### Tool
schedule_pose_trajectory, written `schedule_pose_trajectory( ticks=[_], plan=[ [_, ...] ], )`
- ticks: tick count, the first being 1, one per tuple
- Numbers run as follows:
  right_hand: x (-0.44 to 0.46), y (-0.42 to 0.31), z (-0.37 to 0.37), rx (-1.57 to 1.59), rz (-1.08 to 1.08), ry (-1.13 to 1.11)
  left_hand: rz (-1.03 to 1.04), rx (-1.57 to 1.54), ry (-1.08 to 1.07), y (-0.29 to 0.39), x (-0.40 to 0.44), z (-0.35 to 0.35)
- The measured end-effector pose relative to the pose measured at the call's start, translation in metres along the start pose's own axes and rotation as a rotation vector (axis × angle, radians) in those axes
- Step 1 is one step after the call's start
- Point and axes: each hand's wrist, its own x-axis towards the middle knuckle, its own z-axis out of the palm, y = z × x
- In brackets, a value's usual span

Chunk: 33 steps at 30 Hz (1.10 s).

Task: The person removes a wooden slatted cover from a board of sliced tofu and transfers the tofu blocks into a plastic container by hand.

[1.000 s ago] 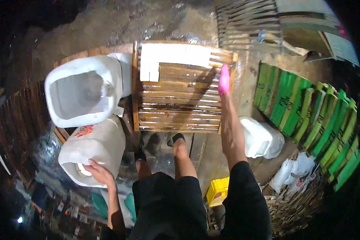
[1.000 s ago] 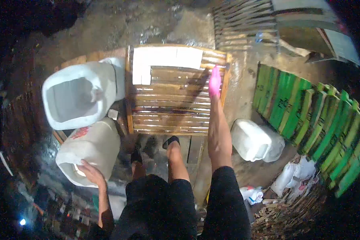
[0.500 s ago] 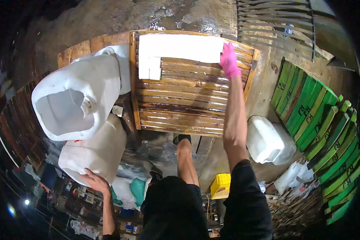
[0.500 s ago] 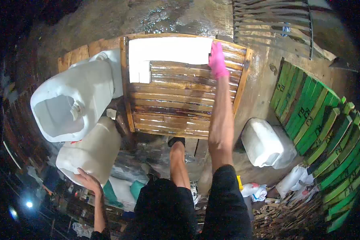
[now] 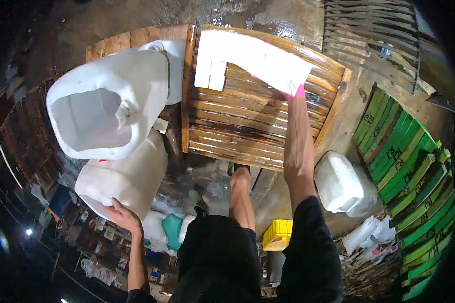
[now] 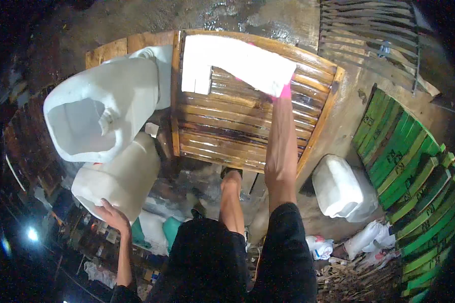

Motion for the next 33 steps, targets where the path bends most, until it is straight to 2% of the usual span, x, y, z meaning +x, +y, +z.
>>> schedule_pose_trajectory(
  ticks=[3, 6, 7, 10, 12, 14, 15, 18, 20, 22, 25, 27, 29, 31, 32, 33],
  plan=[
    [-0.046, 0.008, -0.001, 0.001, -0.055, 0.128, 0.075, 0.039, 0.035, -0.018, 0.004, 0.006],
    [-0.09, 0.015, 0.006, -0.004, -0.074, 0.199, 0.058, -0.055, -0.003, -0.004, 0.001, 0.001],
    [-0.104, 0.019, 0.008, -0.004, -0.081, 0.214, 0.003, 0.032, 0.002, -0.008, 0.002, 0.002],
    [-0.142, 0.029, 0.034, -0.029, -0.067, 0.217, -0.027, -0.098, -0.102, -0.006, 0.003, -0.005],
    [-0.168, 0.044, 0.061, -0.05, -0.04, 0.19, 0.063, -0.071, -0.059, -0.022, 0.006, 0.002],
    [-0.19, 0.066, 0.093, -0.073, 0.011, 0.136, 0.009, -0.16, -0.114, -0.014, 0.007, -0.008],
    [-0.201, 0.08, 0.11, -0.088, 0.043, 0.107, 0.048, -0.233, -0.137, -0.019, 0.008, -0.005],
    [-0.225, 0.136, 0.164, -0.141, 0.16, 0.003, 0.073, -0.531, -0.148, -0.02, 0.005, -0.028],
    [-0.233, 0.182, 0.19, -0.187, 0.232, -0.068, -0.004, -0.554, -0.189, -0.016, -0.01, -0.051],
    [-0.236, 0.236, 0.205, -0.229, 0.289, -0.128, 0.06, -0.725, -0.353, -0.01, -0.025, -0.087],
    [-0.256, 0.328, 0.239, -0.171, 0.354, -0.06, 0.152, -0.878, -0.441, -0.012, -0.018, -0.132],
    [-0.275, 0.392, 0.28, -0.084, 0.383, 0.059, 0.125, -0.803, -0.47, -0.042, -0.002, -0.124],
    [-0.251, 0.458, 0.205, -0.378, 0.045, 0.114, 0.09, -0.753, -0.457, -0.068, 0.024, -0.102],
    [-0.255, 0.5, 0.247, -0.29, 0.199, 0.04, 0.068, -0.651, -0.585, -0.098, 0.06, -0.091],
    [-0.263, 0.514, 0.306, -0.146, 0.333, 0.004, 0.063, -0.597, -0.649, -0.109, 0.078, -0.084],
    [-0.249, 0.534, 0.29, -0.082, 0.337, 0.08, 0.076, -0.517, -0.711, -0.116, 0.095, -0.077]
  ],
)
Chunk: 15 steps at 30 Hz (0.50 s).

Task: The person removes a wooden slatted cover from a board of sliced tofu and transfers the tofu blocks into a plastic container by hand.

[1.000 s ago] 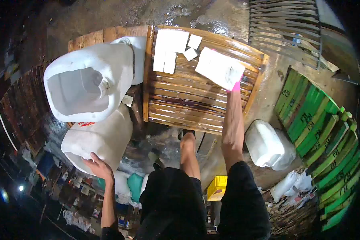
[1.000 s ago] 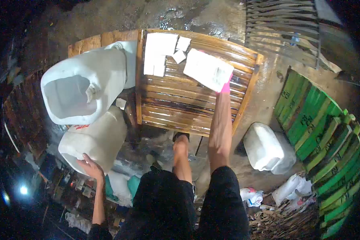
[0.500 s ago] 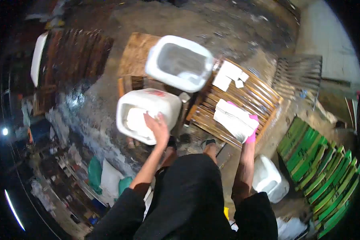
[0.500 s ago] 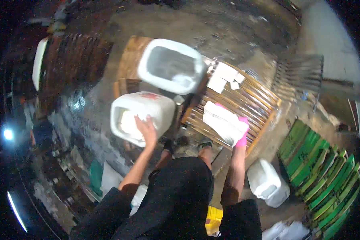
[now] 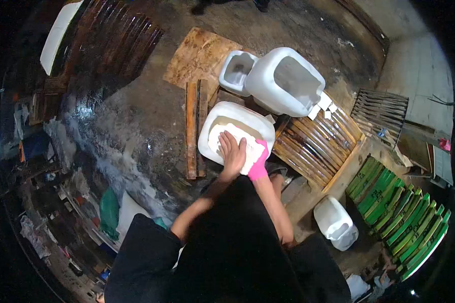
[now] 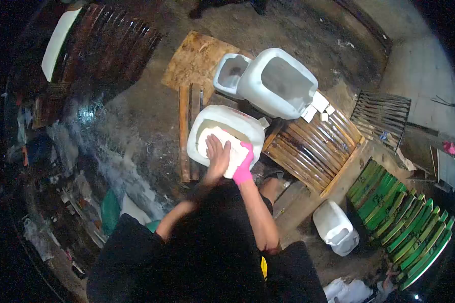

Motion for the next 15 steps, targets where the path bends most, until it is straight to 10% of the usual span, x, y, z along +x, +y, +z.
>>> schedule_pose_trajectory(
  ticks=[6, 10, 15],
  plan=[
    [0.062, 0.035, 0.001, 0.072, -0.114, 0.102, 0.078, 0.198, -0.166, -0.031, 0.071, -0.017],
    [0.099, 0.025, -0.003, -0.052, -0.066, 0.381, 0.232, -0.036, 0.124, -0.043, 0.062, -0.016],
    [0.125, 0.01, -0.009, -0.258, -0.111, 0.444, -0.326, -1.108, 0.144, -0.045, 0.072, -0.004]
  ],
)
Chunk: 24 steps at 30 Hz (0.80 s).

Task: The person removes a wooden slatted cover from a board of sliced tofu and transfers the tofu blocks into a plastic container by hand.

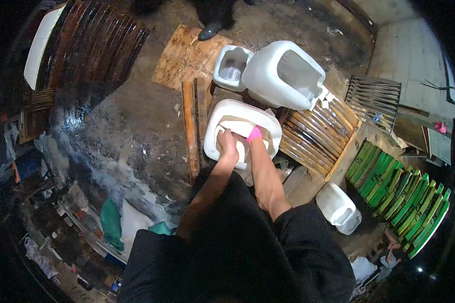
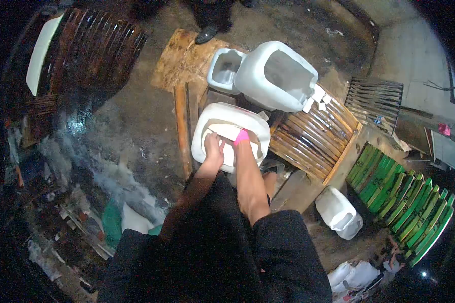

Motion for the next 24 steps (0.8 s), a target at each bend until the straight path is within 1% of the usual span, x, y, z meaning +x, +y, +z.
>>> schedule_pose_trajectory(
  ticks=[2, 3, 5, 6, 10, 11, 13, 15, 18, 19, 21, 22, 24],
  plan=[
    [0.002, -0.005, -0.006, -0.108, -0.055, 0.039, -0.207, -0.234, 0.066, 0.007, 0.005, 0.007],
    [0.001, -0.008, -0.009, -0.168, -0.088, 0.059, -0.237, -0.316, -0.031, 0.005, 0.007, 0.003],
    [-0.005, -0.011, -0.013, -0.286, -0.169, 0.108, -0.316, -0.379, -0.116, -0.013, 0.033, -0.008],
    [-0.008, -0.01, -0.015, -0.357, -0.22, 0.139, -0.356, -0.41, -0.158, -0.008, 0.033, -0.007],
    [0.0, -0.003, -0.008, -0.689, -0.407, 0.252, -0.406, -0.362, 0.041, 0.002, 0.014, 0.001],
    [0.004, -0.001, -0.007, -0.8, -0.454, 0.289, -0.343, -0.313, -0.077, -0.004, 0.012, -0.006],
    [0.009, 0.004, -0.001, -1.002, -0.505, 0.357, -0.399, -0.274, -0.109, -0.007, 0.004, -0.007],
    [0.006, 0.001, 0.001, -1.18, -0.532, 0.405, -0.425, -0.259, -0.151, -0.003, 0.004, 0.001],
    [-0.001, -0.007, -0.003, -1.435, -0.457, 0.415, -0.445, -0.251, -0.199, 0.003, 0.006, 0.006],
    [-0.005, -0.008, -0.004, -1.515, -0.424, 0.407, -0.474, -0.266, -0.266, -0.03, 0.037, -0.006],
    [-0.01, 0.0, -0.005, -1.608, -0.422, 0.427, -0.489, -0.316, -0.2, -0.032, 0.034, -0.007],
    [-0.011, 0.008, -0.011, -1.572, -0.515, 0.47, -0.494, -0.345, -0.17, -0.03, 0.031, -0.003],
    [-0.003, 0.028, -0.023, -1.234, -1.031, 0.621, -0.472, -0.347, -0.134, -0.033, 0.029, -0.004]
  ],
)
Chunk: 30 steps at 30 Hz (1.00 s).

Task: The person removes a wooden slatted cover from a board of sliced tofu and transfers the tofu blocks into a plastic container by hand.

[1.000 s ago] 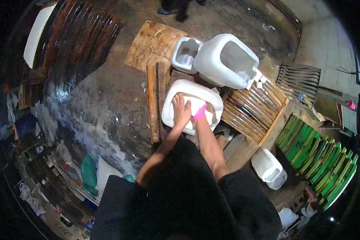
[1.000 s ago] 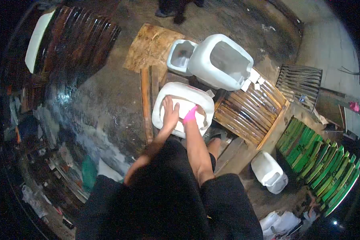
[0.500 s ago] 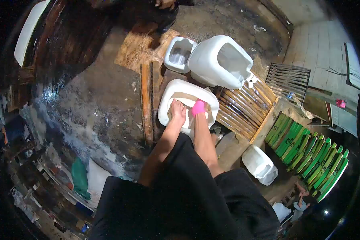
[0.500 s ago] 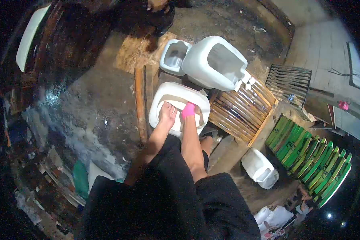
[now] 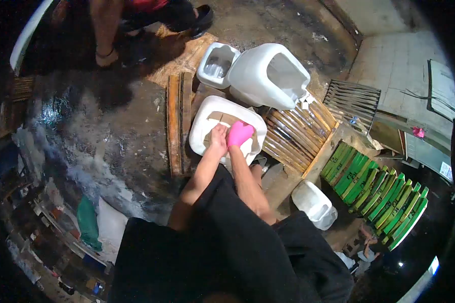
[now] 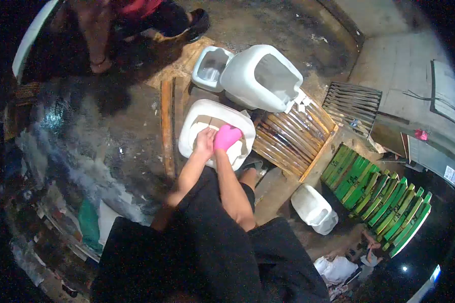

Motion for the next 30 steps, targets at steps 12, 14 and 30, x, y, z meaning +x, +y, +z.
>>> schedule_pose_trajectory(
  ticks=[12, 14, 30],
  plan=[
    [-0.032, -0.022, -0.103, 0.507, 0.171, -0.431, 0.579, 0.421, 0.047, -0.016, -0.064, 0.012],
    [-0.011, 0.008, -0.151, 0.94, 0.348, -0.713, 0.615, 0.475, 0.111, -0.035, -0.07, 0.026],
    [0.378, 0.365, -0.056, 0.211, 0.353, 0.201, 1.159, 1.583, 0.657, -0.144, -0.051, 0.043]
  ],
)
